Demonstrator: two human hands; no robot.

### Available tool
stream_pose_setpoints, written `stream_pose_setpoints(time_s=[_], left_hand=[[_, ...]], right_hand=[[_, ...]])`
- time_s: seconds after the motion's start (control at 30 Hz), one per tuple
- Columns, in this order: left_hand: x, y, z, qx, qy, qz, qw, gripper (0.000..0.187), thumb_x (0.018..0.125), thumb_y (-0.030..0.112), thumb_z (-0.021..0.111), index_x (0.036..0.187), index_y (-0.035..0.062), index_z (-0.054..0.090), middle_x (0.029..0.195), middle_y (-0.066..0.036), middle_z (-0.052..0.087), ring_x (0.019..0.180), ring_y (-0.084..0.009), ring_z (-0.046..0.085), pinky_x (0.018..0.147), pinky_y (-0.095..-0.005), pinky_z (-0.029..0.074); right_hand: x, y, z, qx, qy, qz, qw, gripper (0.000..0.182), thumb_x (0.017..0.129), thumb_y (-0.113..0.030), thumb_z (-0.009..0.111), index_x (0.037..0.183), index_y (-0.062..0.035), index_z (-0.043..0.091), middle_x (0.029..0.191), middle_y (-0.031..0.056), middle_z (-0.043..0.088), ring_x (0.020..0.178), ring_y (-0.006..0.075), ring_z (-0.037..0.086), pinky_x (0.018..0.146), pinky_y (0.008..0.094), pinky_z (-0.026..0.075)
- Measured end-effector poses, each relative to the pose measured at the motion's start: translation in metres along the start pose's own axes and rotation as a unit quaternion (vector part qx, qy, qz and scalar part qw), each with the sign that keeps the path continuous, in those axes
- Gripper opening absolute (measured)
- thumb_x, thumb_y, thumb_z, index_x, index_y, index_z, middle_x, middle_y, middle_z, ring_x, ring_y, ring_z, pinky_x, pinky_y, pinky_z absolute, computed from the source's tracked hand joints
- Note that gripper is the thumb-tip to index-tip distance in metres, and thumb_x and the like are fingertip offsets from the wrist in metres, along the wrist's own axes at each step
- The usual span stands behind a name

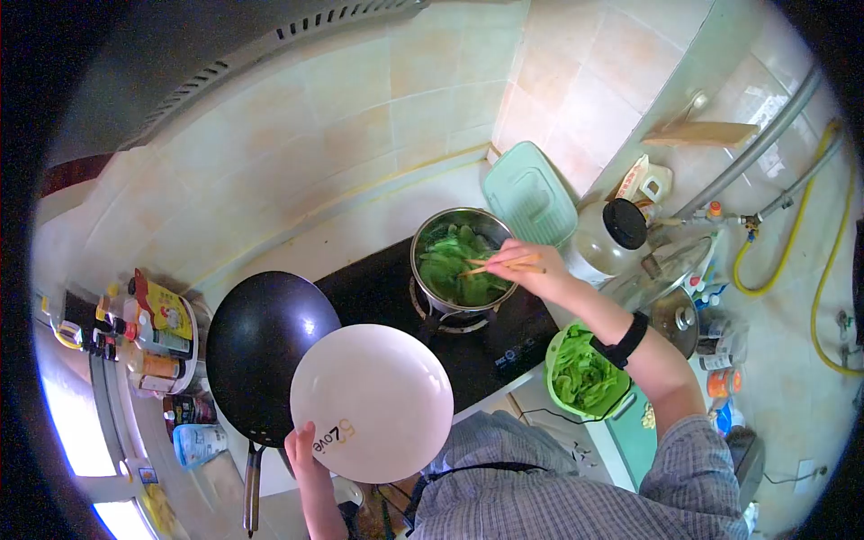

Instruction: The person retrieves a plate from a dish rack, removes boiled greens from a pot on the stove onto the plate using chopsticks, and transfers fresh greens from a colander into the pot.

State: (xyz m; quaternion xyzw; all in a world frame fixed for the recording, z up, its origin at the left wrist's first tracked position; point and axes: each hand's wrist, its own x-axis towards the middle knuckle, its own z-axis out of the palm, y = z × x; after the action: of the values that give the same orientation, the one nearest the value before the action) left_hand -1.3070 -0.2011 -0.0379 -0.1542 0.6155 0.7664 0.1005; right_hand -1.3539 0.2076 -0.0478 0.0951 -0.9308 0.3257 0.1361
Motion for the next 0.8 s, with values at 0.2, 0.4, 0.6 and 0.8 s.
stream_pose_setpoints(time_s=[0.2, 0.4, 0.6, 0.8], left_hand=[[-0.003, 0.001, -0.003, 0.012, -0.003, -0.004, 1.000, 0.045, 0.073, 0.031, 0.056, 0.099, -0.0017, 0.041, 0.088, -0.013, 0.052, 0.078, -0.0225, 0.054, 0.067, -0.0352, 0.045], [-0.006, 0.004, 0.000, 0.022, 0.020, 0.000, 1.000, 0.044, 0.072, 0.032, 0.056, 0.098, -0.0015, 0.044, 0.088, -0.013, 0.052, 0.078, -0.0229, 0.054, 0.066, -0.0347, 0.045], [-0.012, 0.008, 0.003, 0.021, -0.005, 0.014, 1.000, 0.045, 0.074, 0.033, 0.053, 0.097, -0.0055, 0.052, 0.083, -0.011, 0.058, 0.073, -0.0162, 0.056, 0.064, -0.0254, 0.042], [-0.015, 0.006, 0.003, 0.020, 0.031, 0.003, 0.999, 0.046, 0.074, 0.034, 0.055, 0.098, -0.0051, 0.051, 0.086, -0.011, 0.057, 0.075, -0.0167, 0.056, 0.067, -0.0265, 0.043]], right_hand=[[0.005, -0.015, -0.021, -0.075, 0.031, 0.109, 0.991, 0.017, 0.076, -0.026, 0.055, 0.074, -0.0103, 0.062, 0.073, 0.0042, 0.059, 0.067, 0.0210, 0.057, 0.054, 0.0292, 0.045], [-0.005, -0.006, -0.005, -0.122, 0.017, 0.080, 0.989, 0.020, 0.076, -0.027, 0.055, 0.071, -0.0086, 0.060, 0.071, 0.0060, 0.058, 0.065, 0.0228, 0.057, 0.054, 0.0313, 0.044], [-0.003, -0.007, -0.018, -0.012, 0.041, 0.180, 0.983, 0.026, 0.077, -0.034, 0.055, 0.076, -0.0091, 0.062, 0.070, 0.0061, 0.060, 0.065, 0.0238, 0.058, 0.056, 0.0305, 0.045], [-0.004, -0.008, -0.016, -0.054, -0.006, 0.166, 0.985, 0.029, 0.079, -0.034, 0.052, 0.081, -0.0070, 0.062, 0.079, 0.0086, 0.061, 0.067, 0.0223, 0.058, 0.056, 0.0287, 0.045]])
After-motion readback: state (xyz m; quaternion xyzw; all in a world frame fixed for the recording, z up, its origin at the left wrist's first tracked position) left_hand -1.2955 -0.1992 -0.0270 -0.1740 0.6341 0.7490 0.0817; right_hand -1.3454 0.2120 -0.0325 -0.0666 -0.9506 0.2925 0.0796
